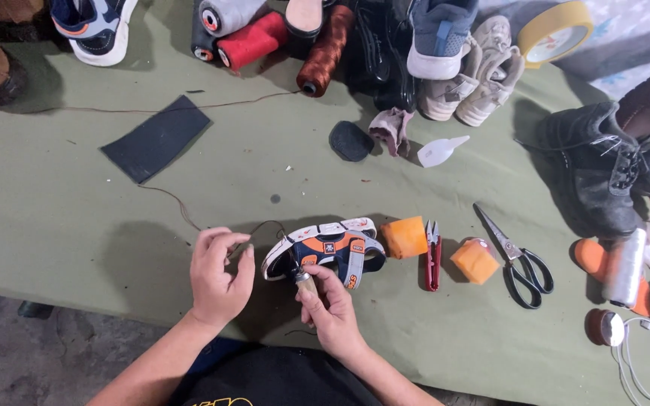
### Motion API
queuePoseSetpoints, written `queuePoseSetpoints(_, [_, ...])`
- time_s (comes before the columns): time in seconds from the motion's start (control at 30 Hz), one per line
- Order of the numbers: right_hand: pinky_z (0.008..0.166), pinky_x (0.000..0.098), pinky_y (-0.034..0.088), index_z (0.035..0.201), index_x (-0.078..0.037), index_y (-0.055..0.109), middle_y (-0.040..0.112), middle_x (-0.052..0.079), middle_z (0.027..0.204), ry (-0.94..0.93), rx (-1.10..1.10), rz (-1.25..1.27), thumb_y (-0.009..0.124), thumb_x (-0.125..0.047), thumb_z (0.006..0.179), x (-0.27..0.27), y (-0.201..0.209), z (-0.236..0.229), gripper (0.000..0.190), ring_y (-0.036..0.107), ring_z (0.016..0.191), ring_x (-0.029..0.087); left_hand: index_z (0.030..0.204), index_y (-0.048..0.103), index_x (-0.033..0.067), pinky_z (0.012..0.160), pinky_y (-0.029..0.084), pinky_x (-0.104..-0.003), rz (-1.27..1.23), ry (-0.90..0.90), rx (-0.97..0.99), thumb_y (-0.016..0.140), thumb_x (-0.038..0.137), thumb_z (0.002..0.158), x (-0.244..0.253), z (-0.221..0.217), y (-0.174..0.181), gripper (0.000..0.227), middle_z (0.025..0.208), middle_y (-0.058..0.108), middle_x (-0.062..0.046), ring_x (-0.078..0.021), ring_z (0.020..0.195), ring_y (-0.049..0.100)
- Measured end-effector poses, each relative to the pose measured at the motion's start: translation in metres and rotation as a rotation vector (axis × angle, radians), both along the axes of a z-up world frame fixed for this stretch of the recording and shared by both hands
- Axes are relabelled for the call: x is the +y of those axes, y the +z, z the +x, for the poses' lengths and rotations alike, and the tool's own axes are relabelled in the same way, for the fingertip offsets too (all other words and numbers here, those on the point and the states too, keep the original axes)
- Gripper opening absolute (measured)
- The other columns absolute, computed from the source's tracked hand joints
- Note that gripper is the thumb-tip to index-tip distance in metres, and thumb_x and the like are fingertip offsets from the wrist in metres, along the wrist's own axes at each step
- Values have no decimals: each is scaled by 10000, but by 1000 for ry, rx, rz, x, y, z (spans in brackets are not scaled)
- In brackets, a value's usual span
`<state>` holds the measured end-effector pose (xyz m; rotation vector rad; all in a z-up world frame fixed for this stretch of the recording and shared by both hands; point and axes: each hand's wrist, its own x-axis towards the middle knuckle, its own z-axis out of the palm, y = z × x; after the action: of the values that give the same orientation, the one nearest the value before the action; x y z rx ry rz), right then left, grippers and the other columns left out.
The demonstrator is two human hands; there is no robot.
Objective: The person sews a child's sandal using a curved awl and thread. They repeatedly pierce the sandal's upper and sole, pull the thread through, and tighten the stitches by hand. The work continues on the same sandal throughout the clip.
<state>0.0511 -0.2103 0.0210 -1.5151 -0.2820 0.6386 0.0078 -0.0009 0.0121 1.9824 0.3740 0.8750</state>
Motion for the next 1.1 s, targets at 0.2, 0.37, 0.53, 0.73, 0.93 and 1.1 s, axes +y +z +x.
queuePoseSetpoints(0.2, [479, 223, 445, 1358, -82, 550, 601, 87, 796, 0, 22, -20, 630, -246, 999, 1, 3, 1, 403, 522, 548, 76, 962, 697, 51, 759, 513, -348, 347, -64, -199, 735, 146, 913, -11, 15, 20, 114, 982, 648, -97, -232, 835, 625])
queuePoseSetpoints(0.37, [497, 226, 465, 1362, -96, 554, 630, 95, 855, 0, 6, -25, 620, -244, 1000, 0, 4, 2, 397, 529, 557, 74, 1109, 703, 43, 736, 538, -330, 356, -106, -171, 702, 110, 967, -17, 18, -6, 157, 983, 666, -83, -215, 795, 634])
queuePoseSetpoints(0.53, [505, 226, 472, 1364, -86, 545, 618, 81, 851, 27, -17, -3, 611, -237, 1015, 0, 4, 3, 386, 527, 555, 76, 1122, 718, 21, 653, 568, -269, 364, -114, -165, 704, 70, 965, -17, 18, -12, 165, 957, 645, -103, -177, 724, 641])
queuePoseSetpoints(0.73, [497, 230, 481, 1352, -76, 540, 602, 72, 820, 22, -46, 29, 611, -228, 1020, 1, -2, 2, 372, 525, 553, 85, 1198, 678, 72, 619, 550, -246, 380, -87, -131, 714, 52, 969, -22, 19, -23, 232, 960, 654, -86, -148, 715, 639])
queuePoseSetpoints(0.93, [519, 220, 447, 1337, -65, 527, 510, 12, 754, 46, -60, 72, 588, -208, 1042, 1, 0, 1, 333, 464, 556, 79, 1150, 713, 64, 611, 538, -242, 446, -63, -154, 681, 18, 974, -24, 21, -23, 185, 968, 594, -83, -139, 688, 608])
queuePoseSetpoints(1.1, [489, 213, 429, 1355, -66, 503, 535, 48, 814, 58, -19, 106, 571, -216, 1049, -3, -8, 3, 347, 445, 510, 82, 1137, 693, 43, 593, 529, -249, 415, -38, -149, 668, 7, 975, -29, 23, -28, 168, 960, 593, -92, -150, 679, 597])
